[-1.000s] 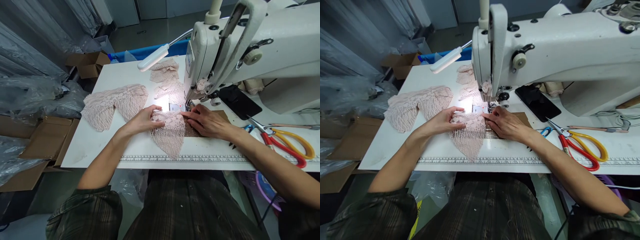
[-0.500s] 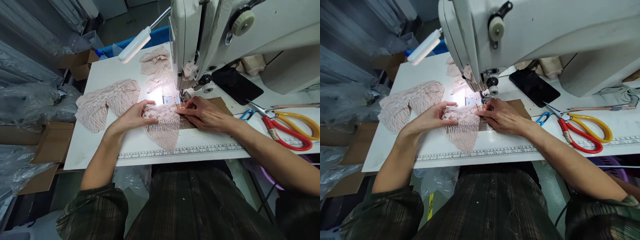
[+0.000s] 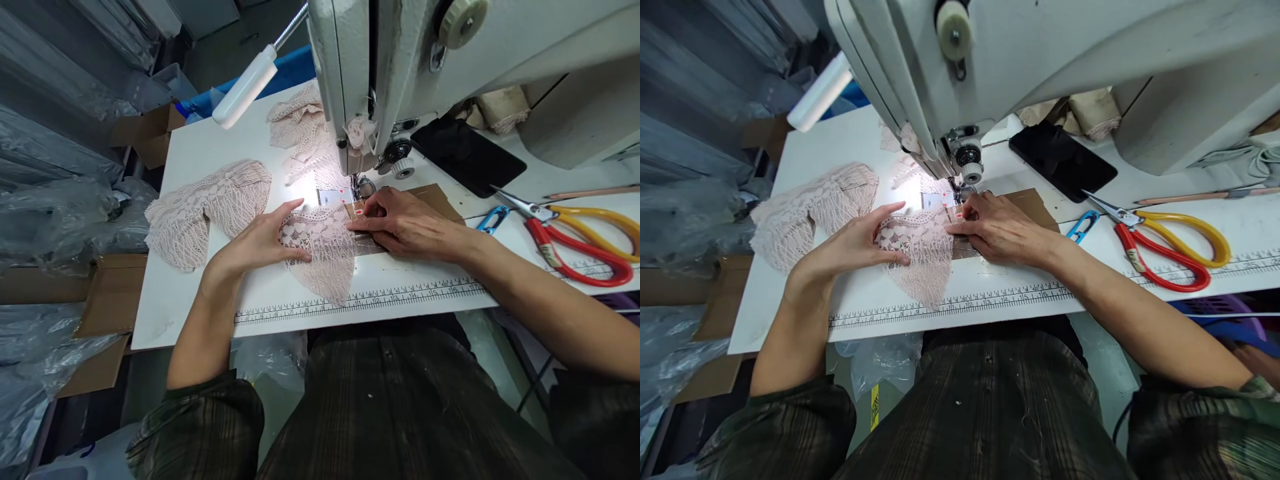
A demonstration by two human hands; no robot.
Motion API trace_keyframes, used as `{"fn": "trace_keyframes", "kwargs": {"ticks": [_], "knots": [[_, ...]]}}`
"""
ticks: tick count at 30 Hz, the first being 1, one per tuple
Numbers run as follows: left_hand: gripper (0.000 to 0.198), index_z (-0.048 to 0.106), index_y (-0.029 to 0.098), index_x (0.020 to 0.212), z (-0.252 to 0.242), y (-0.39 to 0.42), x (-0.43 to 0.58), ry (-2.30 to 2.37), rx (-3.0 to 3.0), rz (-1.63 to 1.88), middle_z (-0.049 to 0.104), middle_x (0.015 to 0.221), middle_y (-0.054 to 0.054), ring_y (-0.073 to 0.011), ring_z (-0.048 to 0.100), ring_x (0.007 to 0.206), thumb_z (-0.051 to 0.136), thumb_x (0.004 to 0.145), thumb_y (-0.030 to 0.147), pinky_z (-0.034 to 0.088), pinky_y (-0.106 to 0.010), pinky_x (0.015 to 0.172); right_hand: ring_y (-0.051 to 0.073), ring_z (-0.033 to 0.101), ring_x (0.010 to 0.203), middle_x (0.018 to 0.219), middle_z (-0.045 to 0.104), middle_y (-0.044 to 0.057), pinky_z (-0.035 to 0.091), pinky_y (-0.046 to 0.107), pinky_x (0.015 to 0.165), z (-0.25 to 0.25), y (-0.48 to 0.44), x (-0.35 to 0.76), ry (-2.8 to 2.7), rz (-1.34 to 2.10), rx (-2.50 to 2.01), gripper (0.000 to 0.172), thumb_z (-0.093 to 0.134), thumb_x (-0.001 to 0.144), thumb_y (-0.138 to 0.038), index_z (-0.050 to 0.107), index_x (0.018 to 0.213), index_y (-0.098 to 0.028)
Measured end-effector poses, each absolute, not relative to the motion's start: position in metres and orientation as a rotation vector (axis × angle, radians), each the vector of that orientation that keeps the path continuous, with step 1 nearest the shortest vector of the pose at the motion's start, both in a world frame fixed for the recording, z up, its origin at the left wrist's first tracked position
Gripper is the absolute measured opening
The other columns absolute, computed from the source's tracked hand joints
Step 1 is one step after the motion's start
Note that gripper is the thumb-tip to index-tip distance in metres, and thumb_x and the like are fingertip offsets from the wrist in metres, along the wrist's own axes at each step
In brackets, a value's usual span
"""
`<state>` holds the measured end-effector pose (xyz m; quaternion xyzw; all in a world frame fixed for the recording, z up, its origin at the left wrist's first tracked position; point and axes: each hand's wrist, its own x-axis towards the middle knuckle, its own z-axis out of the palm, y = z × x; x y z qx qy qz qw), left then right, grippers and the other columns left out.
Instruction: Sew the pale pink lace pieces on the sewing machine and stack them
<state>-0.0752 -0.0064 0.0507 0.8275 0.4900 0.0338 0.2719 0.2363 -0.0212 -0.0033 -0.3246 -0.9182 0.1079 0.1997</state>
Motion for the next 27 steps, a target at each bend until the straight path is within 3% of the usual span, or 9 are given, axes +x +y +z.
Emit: {"fn": "trace_keyframes", "kwargs": {"ticks": [3,5,7,9,11,13,16,20,27], "knots": [[0.115,0.034,0.025,0.159,0.047,-0.005,-0.083,1.287,2.454,0.213,0.060,0.131,-0.015,-0.0304,0.066,0.102,0.086,0.066,0.070,0.059,-0.042,0.079,0.028,0.055,0.104,0.114,0.060,0.011,0.049,0.050,0.091,-0.004,-0.019,0.237,-2.559,0.318,-0.905,0.039,0.049,0.097,-0.023,0.073,0.126,-0.031],[0.110,0.040,0.026,0.155,0.046,-0.006,-0.083,1.191,2.629,0.378,0.059,0.131,-0.015,-0.0287,0.064,0.102,0.083,0.066,0.075,0.059,-0.042,0.079,0.028,0.056,0.104,0.114,0.060,0.011,0.050,0.049,0.090,-0.004,-0.019,0.237,-2.549,0.353,-0.909,0.038,0.050,0.097,-0.024,0.073,0.126,-0.031],[0.087,0.053,0.026,0.145,0.047,-0.009,-0.077,1.010,2.768,0.526,0.062,0.126,-0.012,-0.0252,0.064,0.102,0.078,0.075,0.070,0.059,-0.040,0.080,0.028,0.056,0.106,0.114,0.061,0.011,0.050,0.049,0.090,-0.002,-0.019,0.237,-2.535,0.398,-0.906,0.039,0.049,0.097,-0.024,0.073,0.127,-0.031],[0.051,0.065,0.024,0.128,0.047,-0.014,-0.067,0.784,2.856,0.626,0.069,0.112,-0.008,-0.0193,0.066,0.093,0.075,0.088,0.055,0.058,-0.034,0.075,0.027,0.056,0.107,0.115,0.062,0.011,0.049,0.048,0.092,-0.001,-0.019,0.237,-2.502,0.453,-0.899,0.039,0.047,0.099,-0.026,0.073,0.127,-0.031],[0.021,0.070,0.021,0.109,0.044,-0.018,-0.055,0.627,2.918,0.735,0.072,0.098,-0.004,-0.0145,0.067,0.081,0.072,0.094,0.036,0.057,-0.028,0.069,0.025,0.058,0.106,0.112,0.064,0.011,0.050,0.045,0.094,0.001,-0.019,0.238,-2.441,0.534,-0.912,0.039,0.045,0.101,-0.028,0.072,0.128,-0.029],[0.009,0.069,0.019,0.100,0.039,-0.019,-0.046,0.607,2.977,0.852,0.073,0.092,-0.004,-0.0134,0.068,0.077,0.071,0.094,0.025,0.056,-0.026,0.066,0.022,0.061,0.100,0.106,0.065,0.011,0.052,0.043,0.093,0.002,-0.018,0.239,-2.364,0.622,-0.954,0.041,0.042,0.103,-0.031,0.070,0.133,-0.026],[0.008,0.067,0.016,0.100,0.027,-0.018,-0.039,0.721,3.037,0.938,0.075,0.094,-0.006,-0.0148,0.069,0.078,0.070,0.094,0.021,0.057,-0.027,0.066,0.021,0.062,0.096,0.104,0.066,0.011,0.053,0.042,0.091,0.005,-0.020,0.240,-2.332,0.656,-0.972,0.043,0.041,0.103,-0.030,0.068,0.135,-0.025],[0.011,0.066,0.015,0.102,0.016,-0.017,-0.038,0.745,3.057,0.898,0.077,0.099,-0.009,-0.0174,0.072,0.083,0.070,0.095,0.021,0.058,-0.031,0.071,0.027,0.060,0.108,0.114,0.066,0.009,0.048,0.050,0.096,0.007,-0.028,0.239,-2.500,0.528,-0.878,0.038,0.048,0.100,-0.027,0.072,0.128,-0.032],[0.020,0.065,0.017,0.112,0.012,-0.017,-0.042,0.777,3.018,0.660,0.076,0.116,-0.009,-0.0198,0.071,0.101,0.062,0.101,0.034,0.057,-0.035,0.082,0.030,0.058,0.111,0.119,0.063,0.014,0.047,0.052,0.093,0.008,-0.035,0.235,-2.583,0.374,-0.916,0.037,0.051,0.098,-0.021,0.074,0.126,-0.030]]}}
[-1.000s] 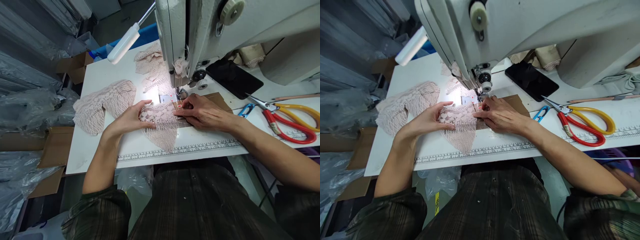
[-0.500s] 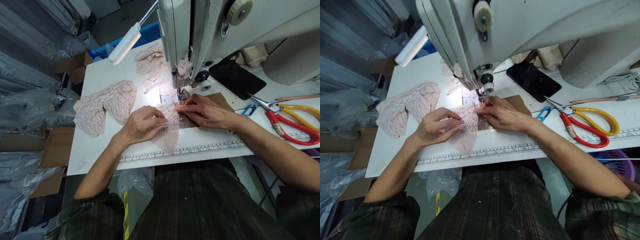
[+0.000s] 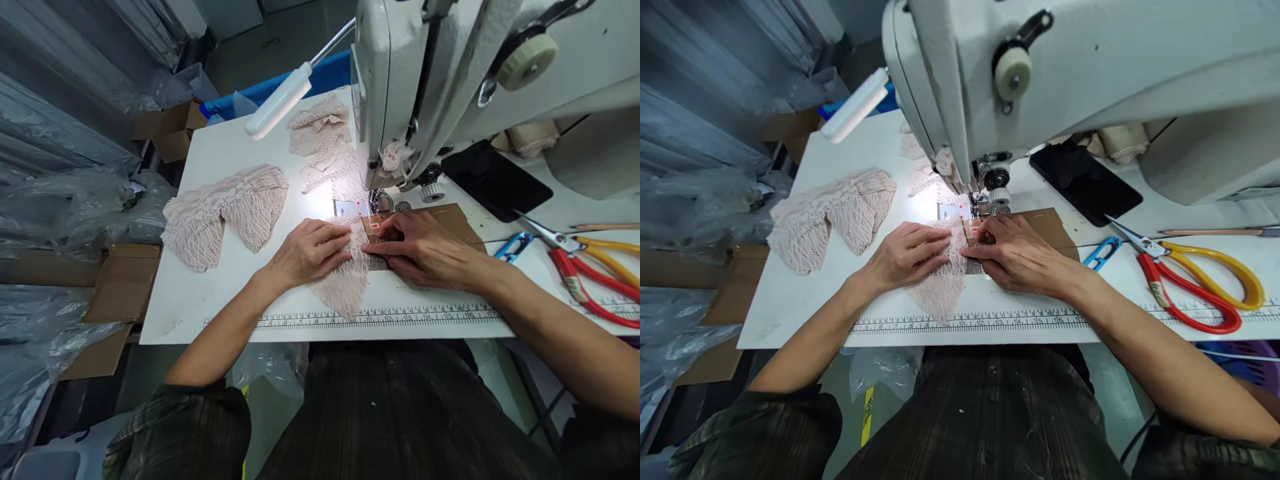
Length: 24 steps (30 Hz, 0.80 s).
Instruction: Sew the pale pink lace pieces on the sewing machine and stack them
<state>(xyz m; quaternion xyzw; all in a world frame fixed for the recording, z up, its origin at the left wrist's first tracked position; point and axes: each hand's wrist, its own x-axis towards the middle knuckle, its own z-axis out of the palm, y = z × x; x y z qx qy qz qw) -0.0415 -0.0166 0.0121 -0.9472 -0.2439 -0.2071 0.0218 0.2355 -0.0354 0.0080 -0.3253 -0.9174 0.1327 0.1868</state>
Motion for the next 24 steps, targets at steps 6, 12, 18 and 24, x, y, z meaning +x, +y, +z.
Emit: {"fn": "trace_keyframes", "kwargs": {"ticks": [6,12,18,24], "knots": [[0.023,0.061,0.015,0.118,0.008,-0.019,-0.039,-0.728,-2.906,-0.750,0.074,0.115,-0.010,-0.0191,0.069,0.096,0.061,0.102,0.031,0.059,-0.035,0.081,0.030,0.058,0.111,0.118,0.063,0.012,0.047,0.051,0.094,0.006,-0.034,0.235,-2.572,0.397,-0.946,0.036,0.051,0.097,-0.022,0.075,0.123,-0.032],[0.035,0.052,0.012,0.128,0.006,-0.008,-0.031,-0.644,-2.946,-0.439,0.066,0.125,-0.017,-0.0259,0.064,0.107,0.049,0.106,0.040,0.057,-0.043,0.087,0.029,0.058,0.110,0.118,0.064,0.012,0.047,0.051,0.094,0.005,-0.033,0.236,-2.576,0.406,-0.941,0.036,0.048,0.100,-0.027,0.074,0.124,-0.034],[0.042,0.049,0.007,0.132,0.019,-0.003,-0.024,-0.616,-2.931,-0.168,0.061,0.131,-0.023,-0.0304,0.059,0.115,0.043,0.107,0.041,0.052,-0.044,0.091,0.028,0.058,0.110,0.118,0.064,0.011,0.048,0.050,0.092,0.005,-0.033,0.236,-2.579,0.353,-0.947,0.036,0.048,0.100,-0.027,0.074,0.124,-0.035],[0.045,0.053,0.002,0.133,0.024,-0.007,-0.021,-0.630,-2.924,-0.079,0.058,0.138,-0.025,-0.0318,0.059,0.118,0.040,0.107,0.038,0.047,-0.044,0.095,0.028,0.058,0.108,0.117,0.064,0.012,0.047,0.048,0.090,0.004,-0.035,0.235,-2.591,0.305,-0.960,0.036,0.049,0.099,-0.026,0.074,0.124,-0.033]]}}
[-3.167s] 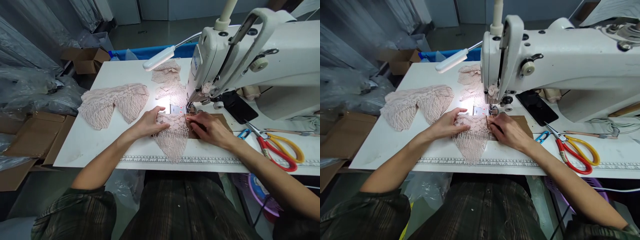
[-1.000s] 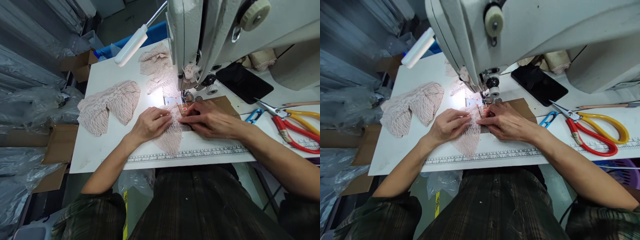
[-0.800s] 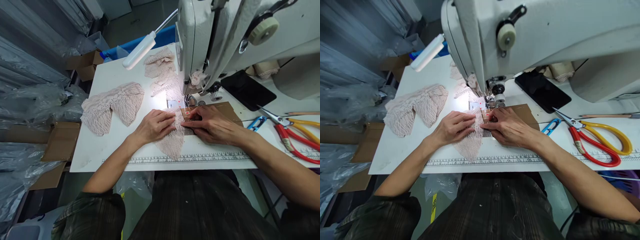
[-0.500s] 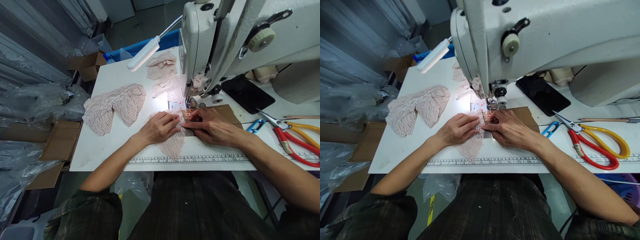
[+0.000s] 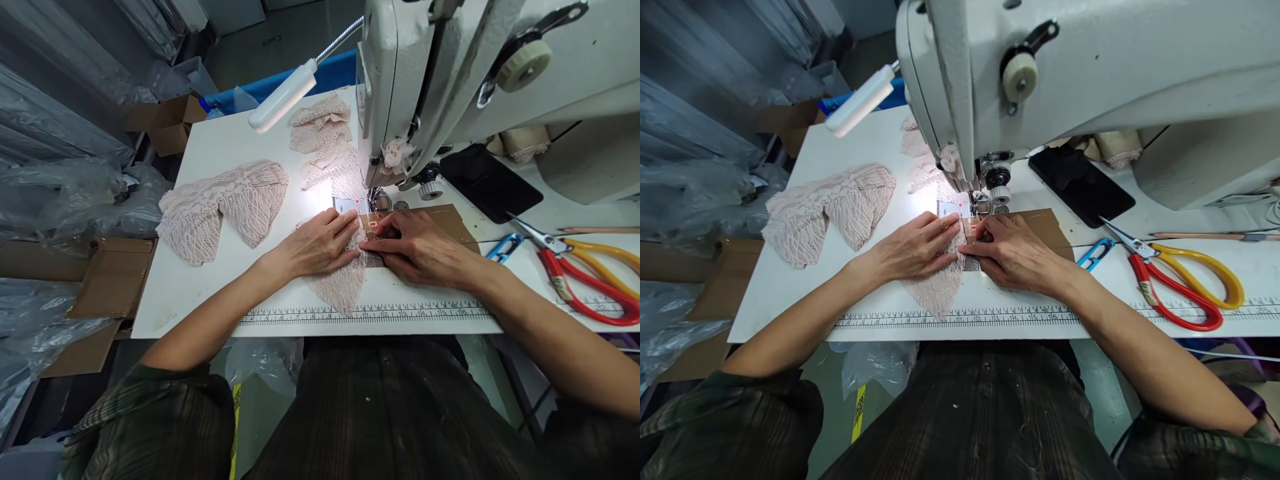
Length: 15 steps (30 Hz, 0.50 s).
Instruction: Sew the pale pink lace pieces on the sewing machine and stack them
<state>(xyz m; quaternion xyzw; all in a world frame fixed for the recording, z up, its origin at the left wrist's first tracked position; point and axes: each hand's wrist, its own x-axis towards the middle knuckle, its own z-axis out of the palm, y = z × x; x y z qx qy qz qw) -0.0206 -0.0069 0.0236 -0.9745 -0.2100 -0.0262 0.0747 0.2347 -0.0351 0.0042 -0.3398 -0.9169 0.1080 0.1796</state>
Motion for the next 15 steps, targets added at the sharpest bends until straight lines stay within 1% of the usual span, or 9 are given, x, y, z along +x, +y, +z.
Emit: {"fn": "trace_keyframes", "kwargs": {"ticks": [4,7,11,15], "knots": [[0.052,0.057,0.005,0.132,0.024,-0.007,-0.017,-0.744,-2.864,-0.034,0.058,0.142,-0.023,-0.0322,0.060,0.106,0.039,0.106,0.046,0.045,-0.046,0.087,0.029,0.056,0.109,0.117,0.062,0.012,0.046,0.049,0.091,0.002,-0.035,0.235,-2.587,0.261,-0.946,0.036,0.046,0.099,-0.025,0.074,0.122,-0.031],[0.053,0.058,0.005,0.132,0.024,-0.003,-0.010,-0.794,-2.816,-0.025,0.057,0.144,-0.021,-0.0325,0.059,0.106,0.038,0.107,0.046,0.043,-0.046,0.087,0.028,0.055,0.106,0.114,0.062,0.012,0.046,0.048,0.089,0.000,-0.032,0.236,-2.568,0.194,-0.972,0.036,0.047,0.098,-0.023,0.073,0.121,-0.029],[0.053,0.059,0.006,0.132,0.024,0.006,-0.004,-0.796,-2.798,-0.047,0.057,0.145,-0.021,-0.0305,0.058,0.106,0.036,0.107,0.046,0.041,-0.044,0.088,0.028,0.053,0.104,0.112,0.062,0.013,0.046,0.046,0.088,-0.001,-0.028,0.238,-2.546,0.142,-1.022,0.035,0.048,0.098,-0.023,0.071,0.124,-0.028],[0.051,0.058,0.010,0.134,0.023,0.009,-0.004,-0.833,-2.816,-0.093,0.057,0.147,-0.018,-0.0304,0.058,0.105,0.036,0.106,0.047,0.041,-0.044,0.087,0.028,0.053,0.103,0.111,0.062,0.012,0.046,0.045,0.087,0.000,-0.028,0.238,-2.568,0.121,-1.044,0.033,0.048,0.097,-0.022,0.070,0.121,-0.027]]}}
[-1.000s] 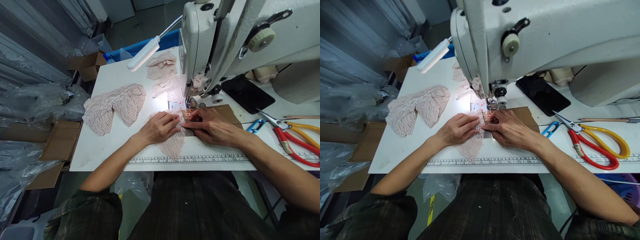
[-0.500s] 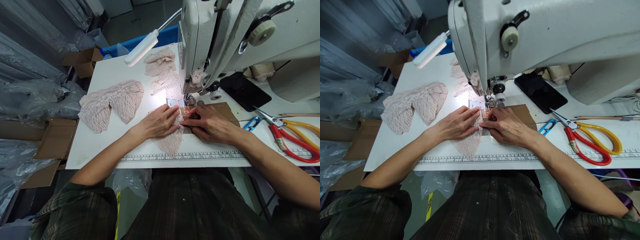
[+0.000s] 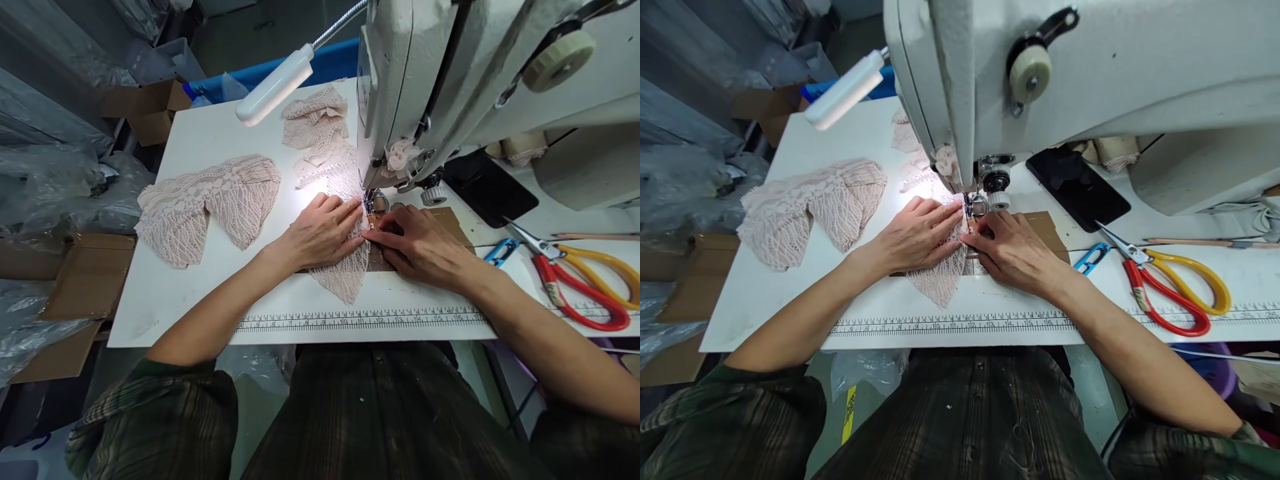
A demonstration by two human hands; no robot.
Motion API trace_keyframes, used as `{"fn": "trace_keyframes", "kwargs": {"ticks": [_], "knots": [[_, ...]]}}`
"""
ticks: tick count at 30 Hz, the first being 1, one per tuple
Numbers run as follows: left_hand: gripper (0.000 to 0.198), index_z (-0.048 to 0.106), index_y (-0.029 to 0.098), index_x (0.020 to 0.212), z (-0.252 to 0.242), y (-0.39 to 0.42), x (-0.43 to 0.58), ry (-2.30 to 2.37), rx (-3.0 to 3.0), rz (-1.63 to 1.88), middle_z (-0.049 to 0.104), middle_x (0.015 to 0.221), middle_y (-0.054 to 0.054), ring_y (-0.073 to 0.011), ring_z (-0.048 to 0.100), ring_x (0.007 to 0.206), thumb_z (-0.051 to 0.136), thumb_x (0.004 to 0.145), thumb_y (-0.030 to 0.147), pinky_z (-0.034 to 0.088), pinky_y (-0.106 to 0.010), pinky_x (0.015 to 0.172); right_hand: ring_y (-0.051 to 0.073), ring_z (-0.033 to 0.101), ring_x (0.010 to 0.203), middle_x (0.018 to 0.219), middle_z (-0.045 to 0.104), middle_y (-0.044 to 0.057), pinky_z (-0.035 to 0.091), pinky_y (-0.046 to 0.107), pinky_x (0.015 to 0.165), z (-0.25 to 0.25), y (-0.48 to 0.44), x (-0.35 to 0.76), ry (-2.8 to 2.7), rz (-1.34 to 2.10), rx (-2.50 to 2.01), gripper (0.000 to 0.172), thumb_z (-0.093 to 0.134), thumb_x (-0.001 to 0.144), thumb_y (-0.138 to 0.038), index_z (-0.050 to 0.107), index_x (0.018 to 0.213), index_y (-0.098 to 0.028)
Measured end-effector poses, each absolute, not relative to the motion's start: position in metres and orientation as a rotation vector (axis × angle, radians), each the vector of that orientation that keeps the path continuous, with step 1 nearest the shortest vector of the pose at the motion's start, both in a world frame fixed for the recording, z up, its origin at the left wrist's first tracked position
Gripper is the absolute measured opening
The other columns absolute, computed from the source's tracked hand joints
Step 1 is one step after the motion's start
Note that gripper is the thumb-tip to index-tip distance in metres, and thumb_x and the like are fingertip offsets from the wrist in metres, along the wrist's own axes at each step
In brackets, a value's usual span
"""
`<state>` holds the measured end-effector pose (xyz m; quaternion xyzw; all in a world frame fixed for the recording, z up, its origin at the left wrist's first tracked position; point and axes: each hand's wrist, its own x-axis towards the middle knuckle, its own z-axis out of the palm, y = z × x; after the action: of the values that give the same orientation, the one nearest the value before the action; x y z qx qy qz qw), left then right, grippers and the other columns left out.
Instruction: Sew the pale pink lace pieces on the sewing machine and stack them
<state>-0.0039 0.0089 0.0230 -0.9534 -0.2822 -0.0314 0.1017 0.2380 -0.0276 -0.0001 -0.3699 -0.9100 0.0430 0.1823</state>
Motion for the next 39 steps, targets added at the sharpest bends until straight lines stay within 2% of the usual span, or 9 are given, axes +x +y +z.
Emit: {"fn": "trace_keyframes", "kwargs": {"ticks": [13,20,26,34,39], "knots": [[0.048,0.057,0.011,0.137,0.016,0.010,-0.004,-0.894,-2.898,-0.244,0.055,0.149,-0.019,-0.0349,0.058,0.113,0.043,0.104,0.043,0.043,-0.053,0.096,0.028,0.056,0.103,0.114,0.063,0.013,0.049,0.048,0.089,0.000,-0.026,0.240,-2.533,0.230,-1.069,0.034,0.046,0.099,-0.024,0.071,0.123,-0.027],[0.052,0.058,0.006,0.135,0.020,0.008,-0.003,-0.849,-2.858,-0.168,0.053,0.149,-0.022,-0.0341,0.059,0.110,0.040,0.105,0.044,0.042,-0.052,0.096,0.027,0.059,0.103,0.112,0.064,0.013,0.051,0.046,0.089,-0.001,-0.026,0.240,-2.495,0.223,-1.059,0.034,0.048,0.098,-0.023,0.073,0.121,-0.026],[0.050,0.059,0.008,0.134,0.020,0.005,-0.002,-0.921,-2.876,-0.214,0.051,0.153,-0.020,-0.0338,0.057,0.111,0.039,0.105,0.044,0.041,-0.052,0.097,0.026,0.061,0.100,0.111,0.064,0.014,0.054,0.044,0.087,-0.001,-0.026,0.239,-2.470,0.215,-1.032,0.033,0.049,0.098,-0.025,0.075,0.119,-0.025],[0.054,0.056,0.005,0.138,0.020,-0.001,0.003,-1.012,-2.861,-0.172,0.048,0.155,-0.020,-0.0357,0.056,0.111,0.035,0.106,0.043,0.040,-0.054,0.095,0.026,0.059,0.095,0.106,0.063,0.014,0.053,0.043,0.082,0.001,-0.025,0.240,-2.461,0.203,-0.987,0.032,0.052,0.096,-0.023,0.077,0.116,-0.024],[0.049,0.058,0.006,0.135,0.012,-0.004,0.004,-1.020,-2.831,-0.319,0.051,0.152,-0.023,-0.0349,0.057,0.117,0.039,0.104,0.040,0.039,-0.054,0.100,0.026,0.059,0.096,0.108,0.063,0.014,0.053,0.044,0.084,-0.001,-0.025,0.242,-2.480,0.183,-0.982,0.033,0.053,0.096,-0.025,0.074,0.122,-0.022]]}}
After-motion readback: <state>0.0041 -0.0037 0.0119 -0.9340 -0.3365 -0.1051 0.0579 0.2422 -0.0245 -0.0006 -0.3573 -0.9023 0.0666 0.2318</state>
